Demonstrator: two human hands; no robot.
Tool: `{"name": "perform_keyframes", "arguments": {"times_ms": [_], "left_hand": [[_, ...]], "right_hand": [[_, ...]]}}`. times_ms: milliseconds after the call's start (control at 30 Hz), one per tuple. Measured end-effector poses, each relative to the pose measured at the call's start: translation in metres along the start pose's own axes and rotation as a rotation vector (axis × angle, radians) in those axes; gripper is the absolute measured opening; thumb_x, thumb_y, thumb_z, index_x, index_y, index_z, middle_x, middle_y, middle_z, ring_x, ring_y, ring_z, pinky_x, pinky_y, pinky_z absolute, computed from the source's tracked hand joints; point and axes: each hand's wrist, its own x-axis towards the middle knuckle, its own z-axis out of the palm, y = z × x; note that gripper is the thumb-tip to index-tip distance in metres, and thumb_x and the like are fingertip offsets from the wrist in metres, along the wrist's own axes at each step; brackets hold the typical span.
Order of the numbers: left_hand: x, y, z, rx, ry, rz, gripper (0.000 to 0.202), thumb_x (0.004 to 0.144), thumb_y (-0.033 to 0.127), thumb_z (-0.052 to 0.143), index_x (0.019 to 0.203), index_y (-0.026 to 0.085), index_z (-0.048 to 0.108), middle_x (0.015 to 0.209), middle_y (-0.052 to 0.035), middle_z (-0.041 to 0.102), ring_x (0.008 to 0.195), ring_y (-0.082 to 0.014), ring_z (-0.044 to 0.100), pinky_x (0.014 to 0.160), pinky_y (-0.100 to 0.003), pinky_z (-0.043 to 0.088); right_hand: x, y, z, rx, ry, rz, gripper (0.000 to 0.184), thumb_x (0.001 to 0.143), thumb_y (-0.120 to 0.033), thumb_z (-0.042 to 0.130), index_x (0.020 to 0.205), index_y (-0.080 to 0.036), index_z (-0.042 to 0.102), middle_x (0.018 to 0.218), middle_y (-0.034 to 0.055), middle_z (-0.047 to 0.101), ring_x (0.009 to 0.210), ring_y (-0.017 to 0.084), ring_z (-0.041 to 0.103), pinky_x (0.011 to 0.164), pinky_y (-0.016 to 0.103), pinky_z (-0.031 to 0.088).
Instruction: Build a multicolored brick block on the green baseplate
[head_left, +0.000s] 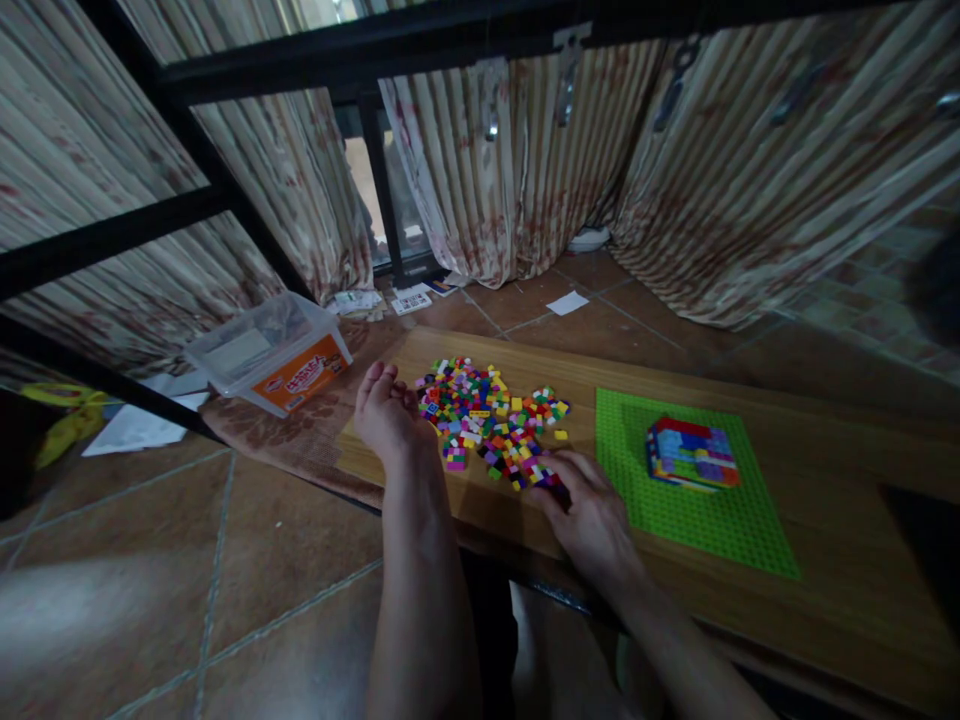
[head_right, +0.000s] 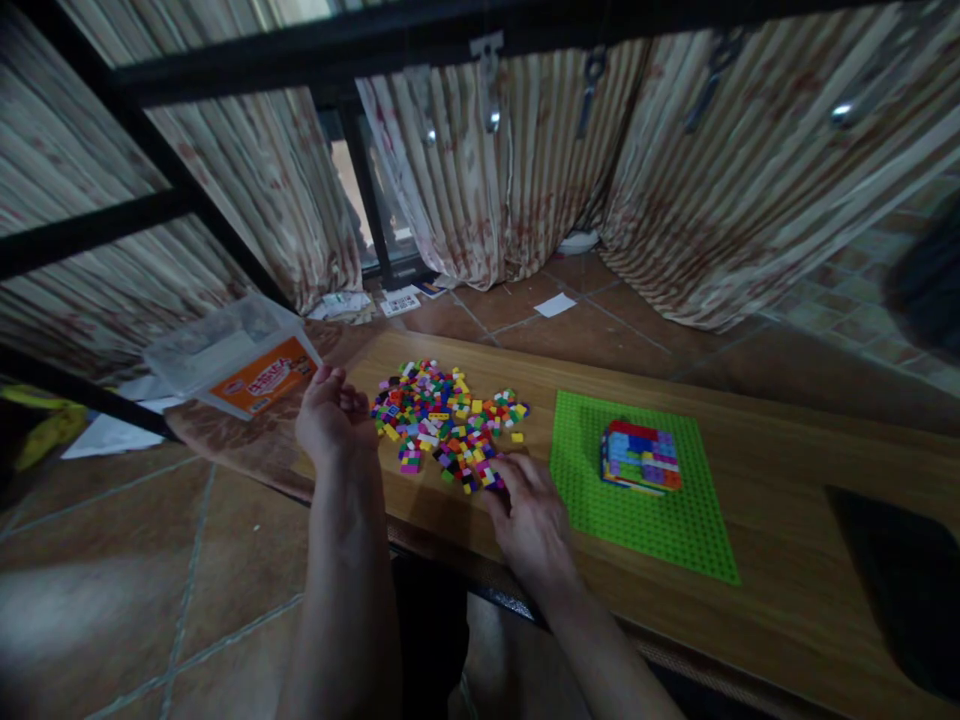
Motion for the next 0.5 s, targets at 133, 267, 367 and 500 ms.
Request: {"name": "perform_keyframes", "arguments": {"times_ms": [133, 267, 367, 500], "left_hand": [[0.001, 0.003, -0.002, -0.101, -0.007, -0.037, 0.023, 0.068, 0.005, 0.057, 0.088, 0.016, 0.059, 0.071, 0.0051, 0.055, 0.048, -0.0002, 0.042, 0.049, -0.015, 0.033], [0.002, 0.004, -0.003, -0.156, -0.015, -0.066, 0.019, 0.069, 0.005, 0.059, 0.086, 0.015, 0.059, 0.071, 0.0048, 0.056, 0.049, 0.0000, 0.044, 0.049, -0.014, 0.034], [0.005, 0.006, -0.006, -0.193, -0.011, -0.087, 0.019, 0.070, 0.004, 0.059, 0.085, 0.015, 0.060, 0.070, 0.0047, 0.057, 0.048, 0.0002, 0.044, 0.049, -0.014, 0.034], [0.009, 0.008, -0.010, -0.216, 0.001, -0.101, 0.018, 0.071, 0.003, 0.057, 0.085, 0.014, 0.060, 0.070, 0.0045, 0.058, 0.048, -0.0001, 0.045, 0.049, -0.014, 0.035]], "right_hand": [[0.011, 0.001, 0.003, -0.018, 0.089, 0.022, 0.025, 0.089, -0.029, 0.053, 0.110, -0.024, 0.067, 0.111, 0.0081, 0.063, 0.105, 0.026, 0.059, 0.093, 0.043, 0.049], [0.022, -0.012, 0.009, -0.029, 0.128, -0.034, 0.024, 0.091, -0.028, 0.051, 0.108, -0.022, 0.068, 0.112, 0.0089, 0.061, 0.105, 0.025, 0.058, 0.093, 0.043, 0.048], [0.035, -0.030, 0.018, -0.018, 0.073, -0.112, 0.023, 0.091, -0.025, 0.051, 0.105, -0.022, 0.069, 0.112, 0.0090, 0.060, 0.106, 0.024, 0.056, 0.093, 0.042, 0.048], [0.059, -0.054, 0.030, -0.115, -0.058, -0.155, 0.025, 0.086, -0.019, 0.054, 0.105, -0.020, 0.071, 0.113, 0.0106, 0.059, 0.106, 0.027, 0.053, 0.093, 0.041, 0.046]]}}
